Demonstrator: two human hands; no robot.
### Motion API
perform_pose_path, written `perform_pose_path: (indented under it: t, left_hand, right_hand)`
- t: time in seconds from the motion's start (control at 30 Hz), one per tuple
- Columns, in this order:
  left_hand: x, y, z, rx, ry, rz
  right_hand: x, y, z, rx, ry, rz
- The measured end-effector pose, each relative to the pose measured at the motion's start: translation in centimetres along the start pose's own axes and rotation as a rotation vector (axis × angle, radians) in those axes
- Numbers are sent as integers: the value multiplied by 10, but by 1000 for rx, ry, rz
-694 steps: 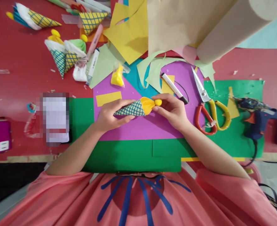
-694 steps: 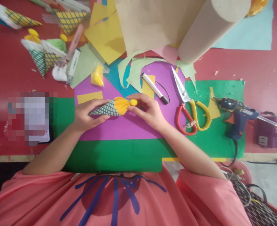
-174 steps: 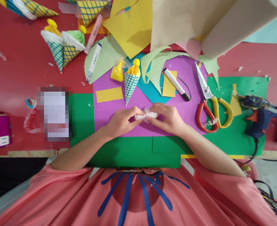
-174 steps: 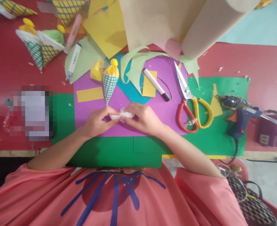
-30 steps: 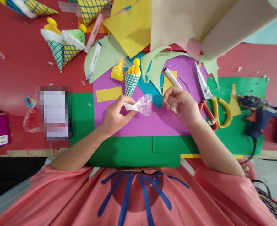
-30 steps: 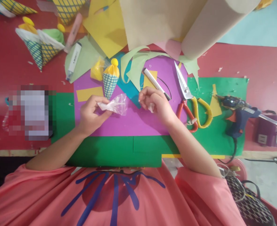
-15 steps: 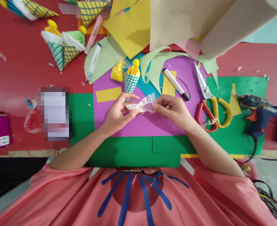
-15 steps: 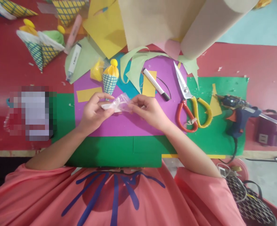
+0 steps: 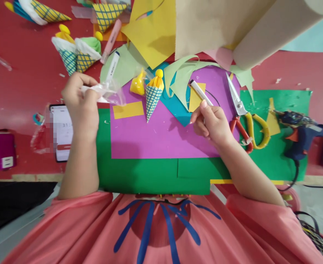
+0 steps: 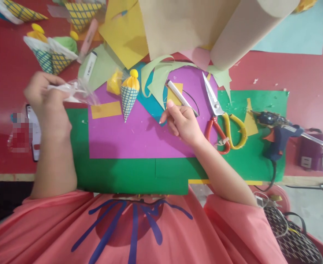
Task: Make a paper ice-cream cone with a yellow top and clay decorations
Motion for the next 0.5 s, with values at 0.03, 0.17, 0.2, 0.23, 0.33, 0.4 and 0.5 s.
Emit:
perform_pose_path:
  t: [0.03, 0.17, 0.2, 0.23, 0.33, 0.4, 0.5]
  left_hand:
    - [-2, -3, -8, 7, -62, -72]
    - [6, -6, 8, -161, -220, -75]
    - [0, -5, 19, -224, -222, -106]
    - [-10, -4, 28, -276, -219, -164]
    - [-57, -5, 38, -283, -209, -437]
    - [-84, -13, 39, -257, -185, -549]
    - [-116, -28, 40, -238, -202, -678]
  right_hand:
    - [0, -1, 1, -9, -29, -8]
    - [-5, -6, 6, -84, -110, -44]
    - [-7, -7, 7, -94, -139, -61]
    - [-9, -9, 8, -95, -169, -81]
    - [-14, -11, 6, -33, -223, -143]
    - [-19, -10, 7, -15, -226, -180]
    - [-21, -9, 9, -25, -229, -190]
Point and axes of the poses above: each hand's wrist, its own y-axis away from the middle knuckle, its own x-axis out of the back of the hand, z = x × y, the point moved 10 cm from there along -y, towards the middle knuckle, and after that the axes turned 10 degrees about -x, right-handed, at the moved point
